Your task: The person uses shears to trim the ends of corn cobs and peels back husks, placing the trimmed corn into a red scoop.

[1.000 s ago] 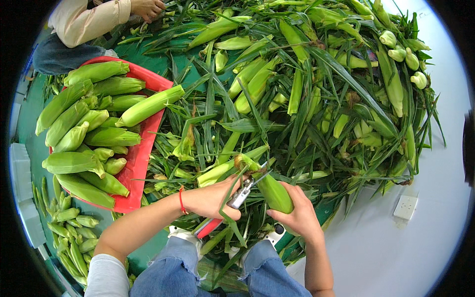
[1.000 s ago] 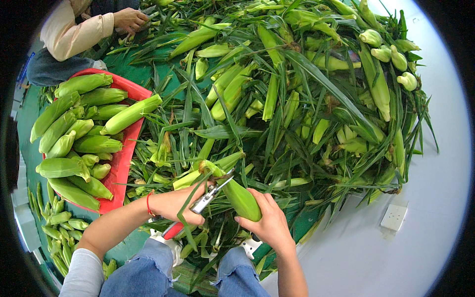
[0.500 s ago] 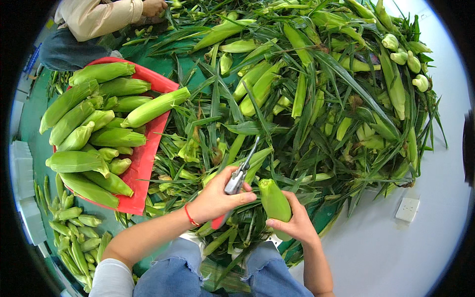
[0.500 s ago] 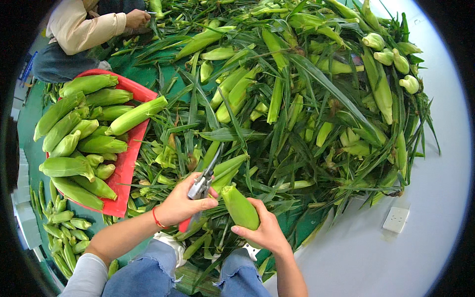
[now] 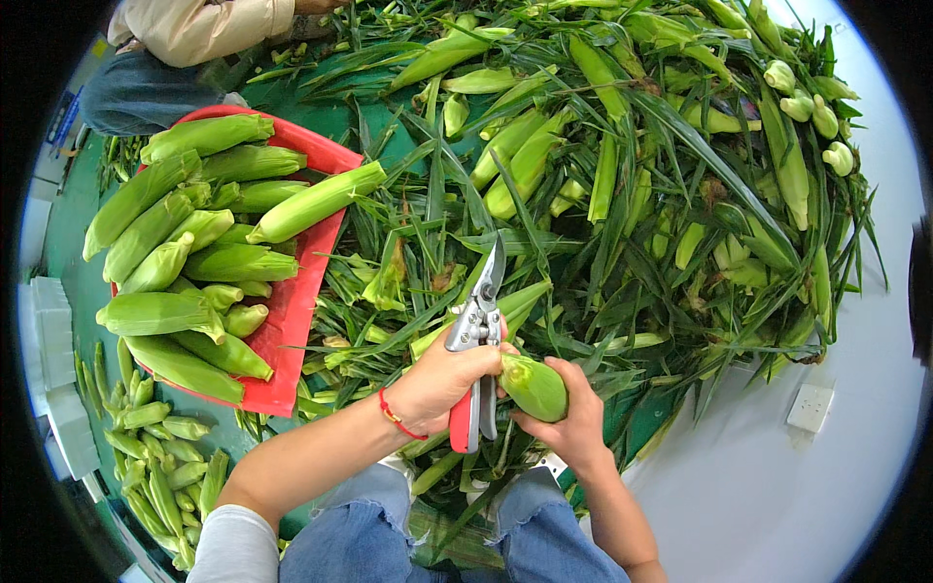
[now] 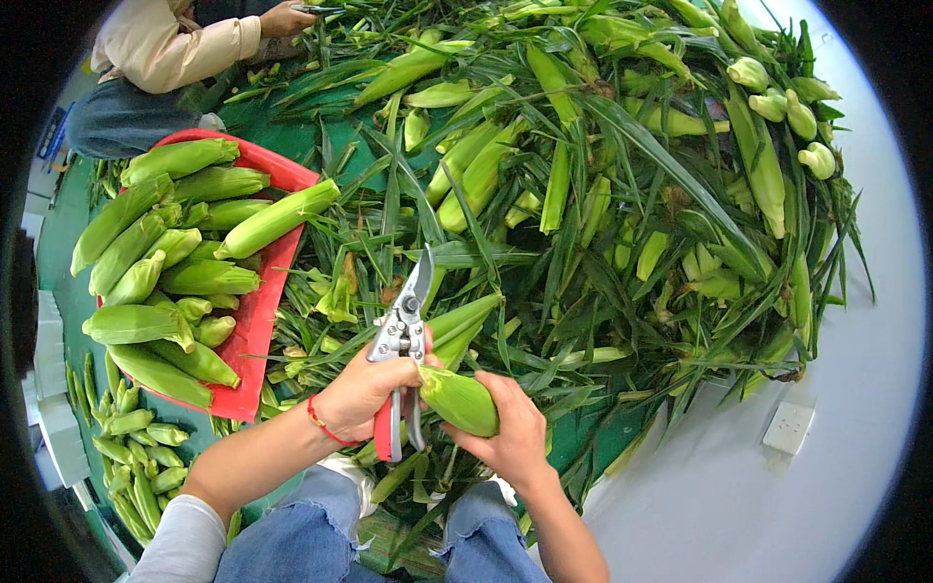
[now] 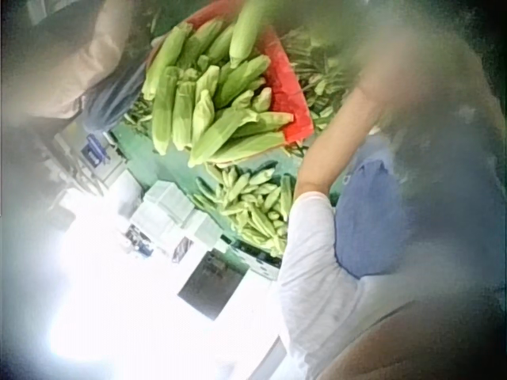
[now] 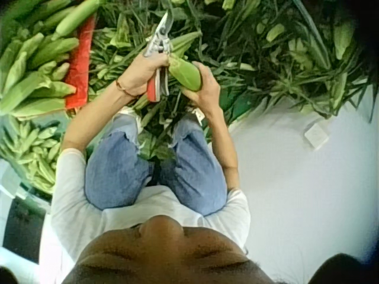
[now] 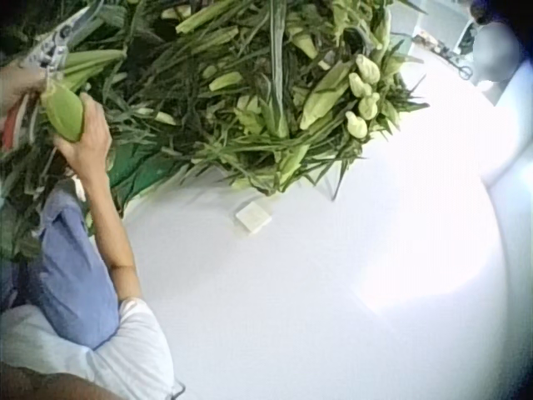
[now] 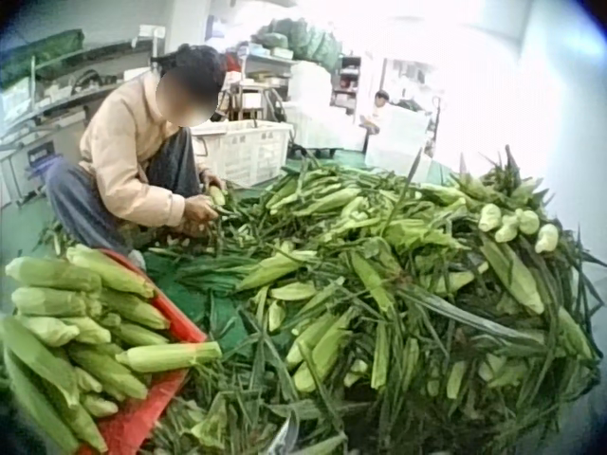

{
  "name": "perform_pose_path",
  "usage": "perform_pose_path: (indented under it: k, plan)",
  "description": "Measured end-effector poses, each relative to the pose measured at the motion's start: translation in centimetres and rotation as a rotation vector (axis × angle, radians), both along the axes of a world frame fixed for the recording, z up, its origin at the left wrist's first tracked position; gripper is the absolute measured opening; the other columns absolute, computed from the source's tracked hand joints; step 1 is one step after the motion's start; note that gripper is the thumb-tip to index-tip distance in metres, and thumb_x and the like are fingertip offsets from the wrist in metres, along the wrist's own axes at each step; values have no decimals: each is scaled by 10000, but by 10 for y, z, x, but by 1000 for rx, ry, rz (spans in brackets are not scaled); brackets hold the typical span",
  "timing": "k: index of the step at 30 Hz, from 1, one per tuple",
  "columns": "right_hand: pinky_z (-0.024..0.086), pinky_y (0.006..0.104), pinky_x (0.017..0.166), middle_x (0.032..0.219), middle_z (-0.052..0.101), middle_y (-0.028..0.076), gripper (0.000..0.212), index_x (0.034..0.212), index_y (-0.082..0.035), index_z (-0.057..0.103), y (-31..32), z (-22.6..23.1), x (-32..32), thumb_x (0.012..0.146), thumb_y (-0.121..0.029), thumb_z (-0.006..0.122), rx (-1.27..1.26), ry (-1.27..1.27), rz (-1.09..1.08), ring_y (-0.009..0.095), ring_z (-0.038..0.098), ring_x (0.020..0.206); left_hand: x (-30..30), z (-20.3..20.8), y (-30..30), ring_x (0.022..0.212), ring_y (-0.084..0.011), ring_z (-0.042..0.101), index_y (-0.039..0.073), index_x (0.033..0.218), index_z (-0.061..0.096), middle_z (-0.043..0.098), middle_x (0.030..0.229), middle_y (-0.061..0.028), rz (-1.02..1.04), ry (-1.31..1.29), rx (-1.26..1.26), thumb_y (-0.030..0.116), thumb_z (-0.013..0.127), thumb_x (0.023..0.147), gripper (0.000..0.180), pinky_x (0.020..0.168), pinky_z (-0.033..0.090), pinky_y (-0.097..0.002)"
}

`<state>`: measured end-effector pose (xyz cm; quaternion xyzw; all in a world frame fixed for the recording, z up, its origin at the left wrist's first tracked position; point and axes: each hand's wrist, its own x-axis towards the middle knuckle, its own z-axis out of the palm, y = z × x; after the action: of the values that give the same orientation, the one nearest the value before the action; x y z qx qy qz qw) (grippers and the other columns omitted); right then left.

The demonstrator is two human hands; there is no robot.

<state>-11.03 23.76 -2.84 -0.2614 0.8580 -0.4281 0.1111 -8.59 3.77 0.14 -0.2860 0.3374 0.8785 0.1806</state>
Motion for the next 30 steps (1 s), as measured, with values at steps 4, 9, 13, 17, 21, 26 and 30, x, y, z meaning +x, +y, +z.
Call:
perform_pose_path:
  k: [4, 9, 13, 17, 21, 26, 30]
  plan:
    - [462, 388, 888, 1042, 582, 96, 649, 1183, -82, 526, -12, -4, 4, 614, -158, 831, -106, -307, -112, 273, 602, 962, -2, 27, -1, 728, -162, 595, 69, 1080, 475, 581, 899, -70, 53, 37, 129, -24, 488, 747, 346, 613, 524, -300]
    - [471, 357, 935, 1152, 614, 92, 797, 1297, -30, 401, -8, 0, 7, 636, -99, 842, -840, -1117, 129, 205, 606, 1051, 2, 41, 12, 645, -220, 575, 56, 1067, 462, 573, 854, -95, 158, 57, 459, -32, 492, 691, 387, 577, 514, -322]
    - [444, 357, 966, 1236, 561, 85, 798, 1331, -31, 368, -1, -11, 5, 671, -86, 813, -673, -1055, 168, 190, 563, 1110, 5, 36, 13, 699, -221, 595, 68, 1088, 467, 591, 860, -95, 164, 102, 495, -4, 542, 744, 360, 632, 516, -341]
    - [404, 372, 995, 1263, 507, 81, 688, 1340, -43, 389, 0, -13, 15, 748, -111, 732, -397, -1127, -18, 200, 490, 1178, 5, 37, 2, 1064, -271, 592, 84, 1221, 431, 585, 1146, -154, 43, 175, 209, 33, 587, 857, 399, 886, 506, -410]
    - [429, 354, 962, 1256, 501, 128, 670, 1349, -8, 325, -7, -3, 11, 793, -125, 680, -254, -689, -123, 216, 522, 1124, 16, 21, -3, 1090, -229, 572, 53, 1241, 407, 554, 1194, -154, -325, 560, -731, 264, 688, 850, 526, 858, 488, -362]
    - [447, 354, 939, 1209, 530, 164, 675, 1389, 16, 240, -29, 5, 26, 859, -140, 629, -312, -865, -19, 240, 552, 1095, 60, -17, -16, 991, -323, 585, -9, 1252, 364, 554, 1074, -225, -388, 512, -1000, 438, 766, 735, 792, 876, 461, -376]
    - [470, 391, 925, 1309, 500, 194, 653, 1403, -11, 306, -52, 12, 3, 888, -270, 613, -54, -548, 330, 320, 554, 1139, 85, -5, -56, 960, -225, 569, 11, 1215, 399, 554, 1030, -125, -190, 330, -1123, 318, 800, 714, 712, 860, 465, -344]
